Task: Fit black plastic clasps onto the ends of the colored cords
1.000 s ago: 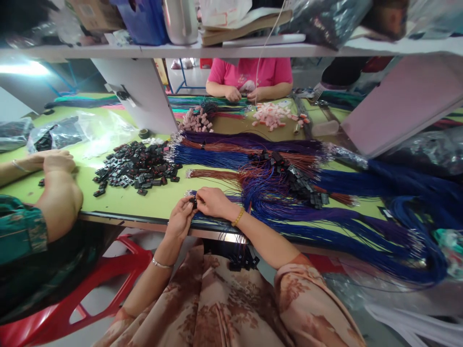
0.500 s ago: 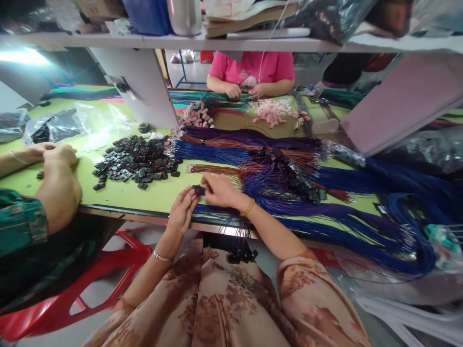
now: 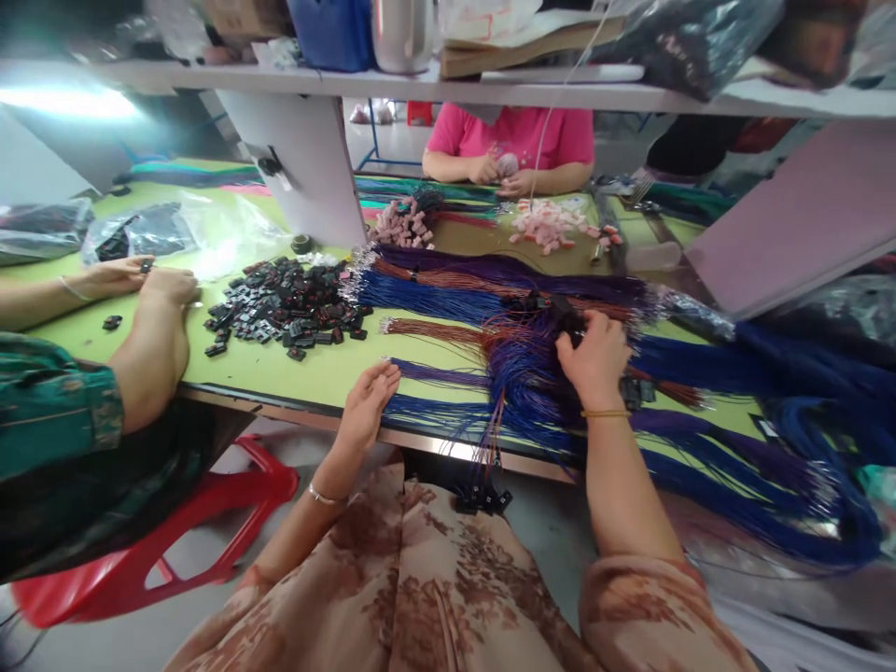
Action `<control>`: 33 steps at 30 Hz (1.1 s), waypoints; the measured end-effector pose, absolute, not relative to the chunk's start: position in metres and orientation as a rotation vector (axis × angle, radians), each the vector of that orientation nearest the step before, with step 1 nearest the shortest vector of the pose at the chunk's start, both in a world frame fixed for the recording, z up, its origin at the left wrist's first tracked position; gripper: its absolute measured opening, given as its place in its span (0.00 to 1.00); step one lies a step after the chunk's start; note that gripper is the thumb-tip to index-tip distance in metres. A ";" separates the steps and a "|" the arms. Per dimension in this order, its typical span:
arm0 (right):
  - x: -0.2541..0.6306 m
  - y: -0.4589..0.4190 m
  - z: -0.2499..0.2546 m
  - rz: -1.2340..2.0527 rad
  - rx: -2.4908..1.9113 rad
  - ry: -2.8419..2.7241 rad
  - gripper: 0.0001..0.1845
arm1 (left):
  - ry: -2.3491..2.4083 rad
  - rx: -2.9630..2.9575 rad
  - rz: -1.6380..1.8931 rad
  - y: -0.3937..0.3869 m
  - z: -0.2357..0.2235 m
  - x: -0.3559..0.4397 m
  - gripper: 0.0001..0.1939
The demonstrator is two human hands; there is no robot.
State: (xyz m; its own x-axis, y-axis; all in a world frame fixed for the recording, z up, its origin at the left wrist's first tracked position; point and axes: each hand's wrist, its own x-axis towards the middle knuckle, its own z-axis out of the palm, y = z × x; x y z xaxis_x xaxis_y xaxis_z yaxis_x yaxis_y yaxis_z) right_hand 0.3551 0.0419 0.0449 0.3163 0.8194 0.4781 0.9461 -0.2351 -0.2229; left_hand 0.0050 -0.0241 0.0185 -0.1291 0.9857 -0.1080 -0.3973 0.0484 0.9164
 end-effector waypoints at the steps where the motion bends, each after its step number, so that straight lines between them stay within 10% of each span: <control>1: 0.350 0.037 0.054 -0.403 -2.089 -1.531 0.29 | 1.098 0.880 1.437 -0.023 0.023 -0.005 0.19; 4: 0.322 0.017 0.084 -0.481 -1.822 -1.516 0.23 | 1.536 1.317 1.472 -0.011 0.032 -0.055 0.15; 13: 0.181 -0.008 0.060 0.605 -1.253 -2.562 0.09 | 2.332 2.149 0.568 0.024 0.017 -0.153 0.18; 33: 0.139 0.020 0.056 0.989 -1.120 -2.273 0.03 | 2.197 1.910 0.924 0.000 0.014 -0.112 0.11</control>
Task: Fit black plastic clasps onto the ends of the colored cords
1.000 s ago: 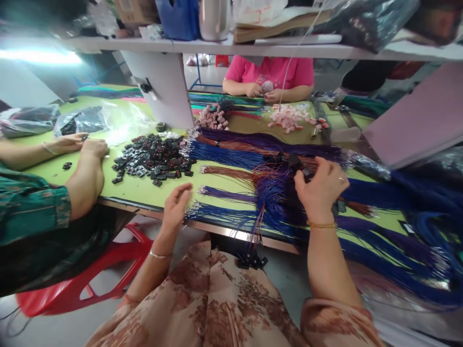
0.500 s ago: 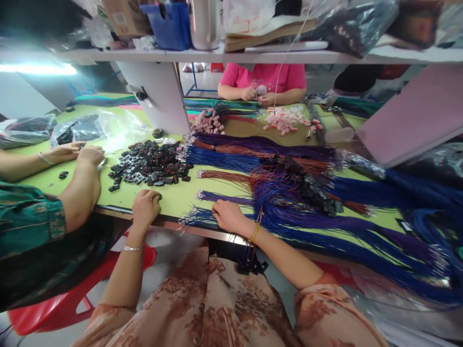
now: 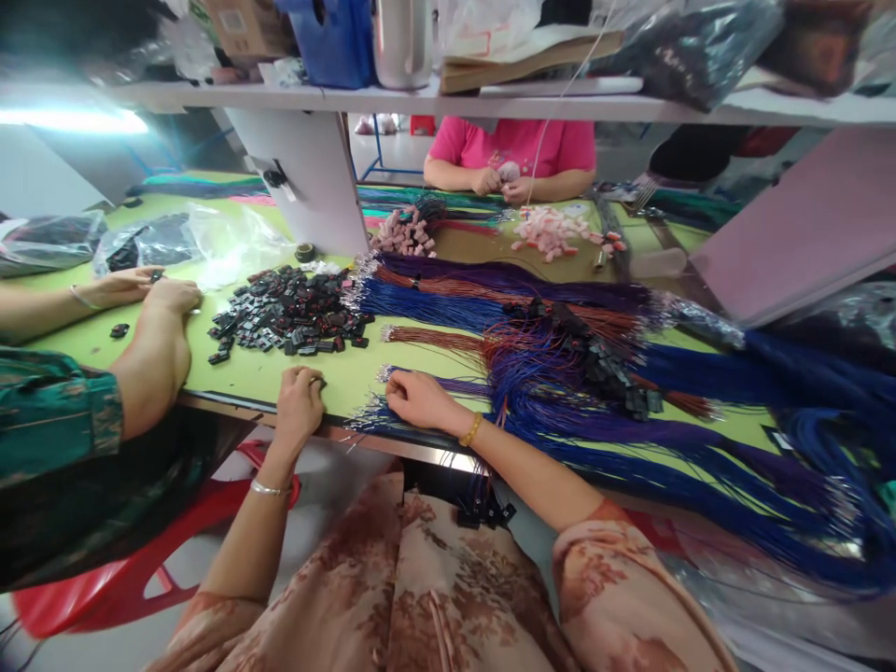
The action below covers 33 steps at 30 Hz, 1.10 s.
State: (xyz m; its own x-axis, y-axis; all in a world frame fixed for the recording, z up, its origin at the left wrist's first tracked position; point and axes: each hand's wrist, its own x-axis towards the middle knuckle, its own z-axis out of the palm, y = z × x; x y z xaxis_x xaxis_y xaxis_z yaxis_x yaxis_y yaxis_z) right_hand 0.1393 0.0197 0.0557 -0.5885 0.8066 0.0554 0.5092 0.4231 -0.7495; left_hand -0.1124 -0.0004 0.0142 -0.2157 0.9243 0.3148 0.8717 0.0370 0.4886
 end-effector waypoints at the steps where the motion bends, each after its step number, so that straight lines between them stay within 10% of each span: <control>1: 0.134 0.022 0.057 1.013 -1.101 -2.249 0.03 | 2.200 1.873 0.943 -0.002 0.014 -0.109 0.11; 14: 0.134 0.016 0.053 1.092 -1.092 -2.059 0.06 | 0.990 0.597 1.279 -0.021 0.028 -0.041 0.16; 33: 0.137 0.016 0.053 0.955 -1.169 -2.110 0.09 | 0.924 0.513 1.198 -0.023 0.027 -0.033 0.16</control>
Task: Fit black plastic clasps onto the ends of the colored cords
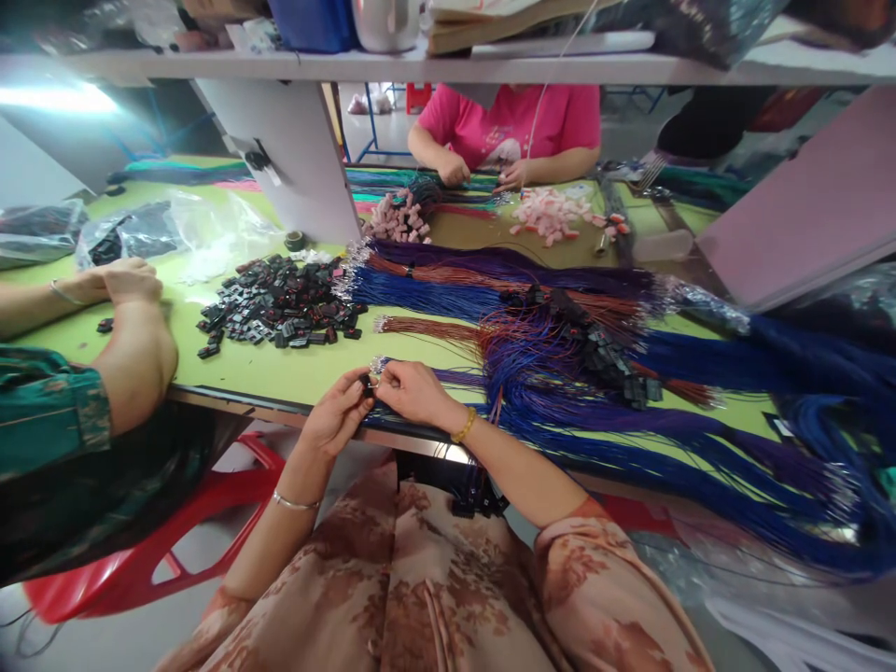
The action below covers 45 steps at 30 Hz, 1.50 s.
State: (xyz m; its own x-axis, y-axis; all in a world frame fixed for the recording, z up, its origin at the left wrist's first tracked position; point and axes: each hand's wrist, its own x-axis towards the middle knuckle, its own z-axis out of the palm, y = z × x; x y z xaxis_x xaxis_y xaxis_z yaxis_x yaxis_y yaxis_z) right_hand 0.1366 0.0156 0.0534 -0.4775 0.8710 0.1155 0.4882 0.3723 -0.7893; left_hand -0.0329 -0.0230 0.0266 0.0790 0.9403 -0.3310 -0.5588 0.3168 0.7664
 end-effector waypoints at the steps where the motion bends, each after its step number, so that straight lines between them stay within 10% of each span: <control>1: 0.137 0.016 0.053 0.951 -1.171 -2.111 0.09 | 0.930 0.523 1.194 -0.023 0.026 -0.033 0.17; 45: 0.174 0.063 0.045 0.399 -1.504 -2.690 0.10 | 1.008 0.515 1.319 -0.023 0.018 -0.004 0.17</control>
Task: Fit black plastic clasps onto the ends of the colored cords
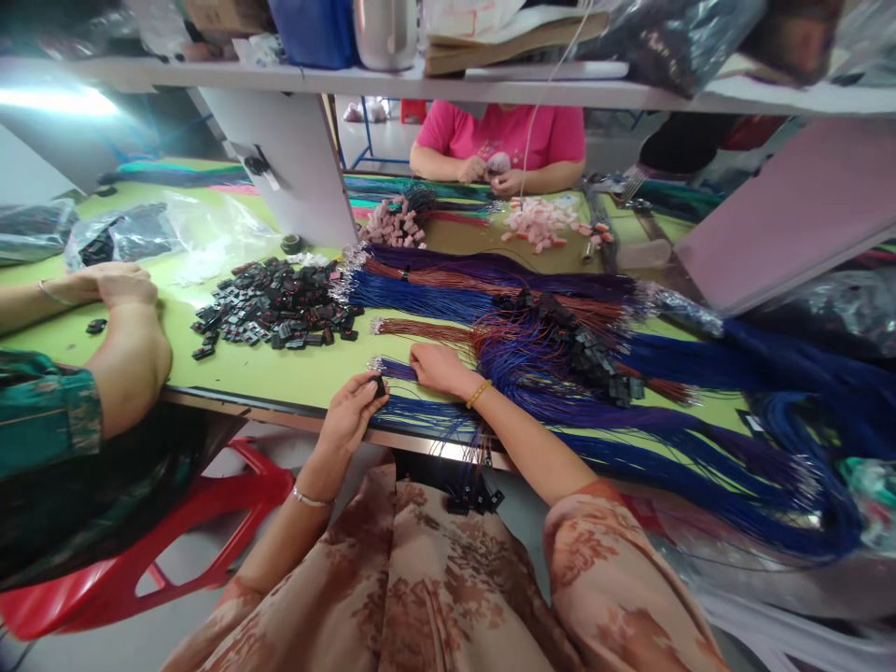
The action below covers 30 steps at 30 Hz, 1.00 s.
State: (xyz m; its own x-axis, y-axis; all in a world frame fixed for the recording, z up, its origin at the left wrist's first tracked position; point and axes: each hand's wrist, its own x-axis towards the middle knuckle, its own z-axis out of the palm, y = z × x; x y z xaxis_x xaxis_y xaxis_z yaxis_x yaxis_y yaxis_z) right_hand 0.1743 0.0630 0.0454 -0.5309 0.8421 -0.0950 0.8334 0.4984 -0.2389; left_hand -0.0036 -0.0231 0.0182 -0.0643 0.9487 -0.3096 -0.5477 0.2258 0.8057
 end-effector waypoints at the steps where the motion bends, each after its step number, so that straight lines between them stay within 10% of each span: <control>1: 0.174 0.062 0.046 0.357 -1.503 -2.690 0.11 | 1.006 0.519 1.322 -0.023 0.017 -0.003 0.17; 19: 0.136 0.050 0.053 1.090 -1.025 -2.005 0.07 | 0.972 0.572 1.411 -0.028 0.018 0.002 0.15; 30: 0.152 0.024 0.048 0.879 -1.159 -2.151 0.07 | 0.859 0.441 1.351 -0.019 0.010 0.000 0.11</control>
State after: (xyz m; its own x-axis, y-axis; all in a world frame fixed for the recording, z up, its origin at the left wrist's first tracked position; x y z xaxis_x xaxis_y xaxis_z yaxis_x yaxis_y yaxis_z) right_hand 0.1521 0.0243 0.0481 -0.4860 0.8611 0.1491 0.5102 0.4181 -0.7515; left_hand -0.0001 -0.0190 0.0103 -0.0124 0.9599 -0.2800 -0.6608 0.2023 0.7228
